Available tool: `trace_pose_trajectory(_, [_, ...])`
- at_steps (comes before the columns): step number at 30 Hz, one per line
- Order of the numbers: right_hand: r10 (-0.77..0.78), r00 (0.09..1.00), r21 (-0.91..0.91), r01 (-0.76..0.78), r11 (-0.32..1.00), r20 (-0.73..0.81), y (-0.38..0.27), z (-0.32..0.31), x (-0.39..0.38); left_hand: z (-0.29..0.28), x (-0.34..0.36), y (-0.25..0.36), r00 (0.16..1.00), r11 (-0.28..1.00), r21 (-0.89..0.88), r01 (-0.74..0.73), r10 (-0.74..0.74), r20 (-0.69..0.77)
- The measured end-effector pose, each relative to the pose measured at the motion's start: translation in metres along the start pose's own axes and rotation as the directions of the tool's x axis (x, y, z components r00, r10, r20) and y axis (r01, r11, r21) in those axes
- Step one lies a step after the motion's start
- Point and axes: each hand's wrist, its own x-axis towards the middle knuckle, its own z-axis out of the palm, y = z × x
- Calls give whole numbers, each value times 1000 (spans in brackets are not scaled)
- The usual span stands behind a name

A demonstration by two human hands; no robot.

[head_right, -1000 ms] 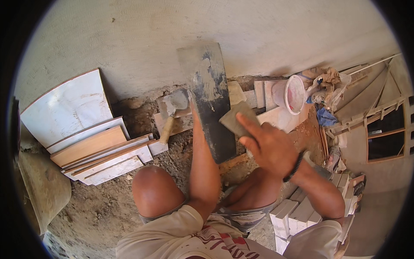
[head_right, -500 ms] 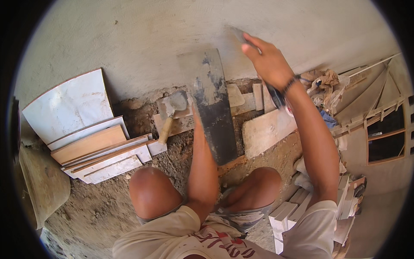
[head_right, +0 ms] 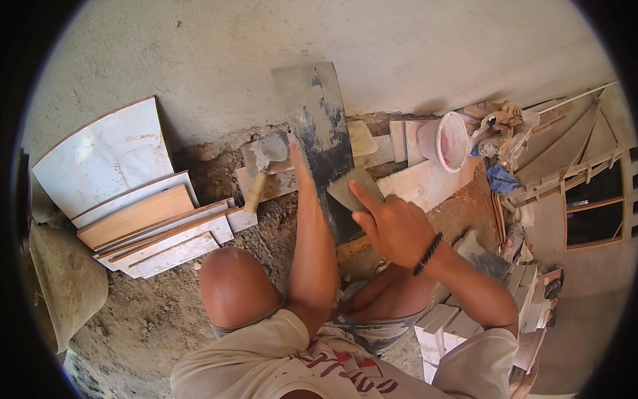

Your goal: The person applies plaster to the base of a wall using a trowel and a putty knife, scraping material from a large board onto the wall surface while kneeling.

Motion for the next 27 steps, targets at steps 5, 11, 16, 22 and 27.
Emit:
trace_pose_trajectory(5, [12,972,79,6,997,-235,53,-24,107,-3,1,-42,993,974,191,-119,118,15])
trace_pose_trajectory(11, [100,953,261,-23,965,-285,61,-75,128,-35,15,-26,982,934,305,-186,183,39])
trace_pose_trajectory(16, [-62,991,175,41,984,121,1,-35,9,-39,20,0,999,996,-80,-42,44,12])
trace_pose_trajectory(22, [-22,972,94,0,996,233,-15,-13,-47,-45,15,4,988,991,0,-131,131,-76])
trace_pose_trajectory(27, [-65,982,97,48,994,175,-7,8,-33,-46,15,-6,954,936,244,-253,283,-97])
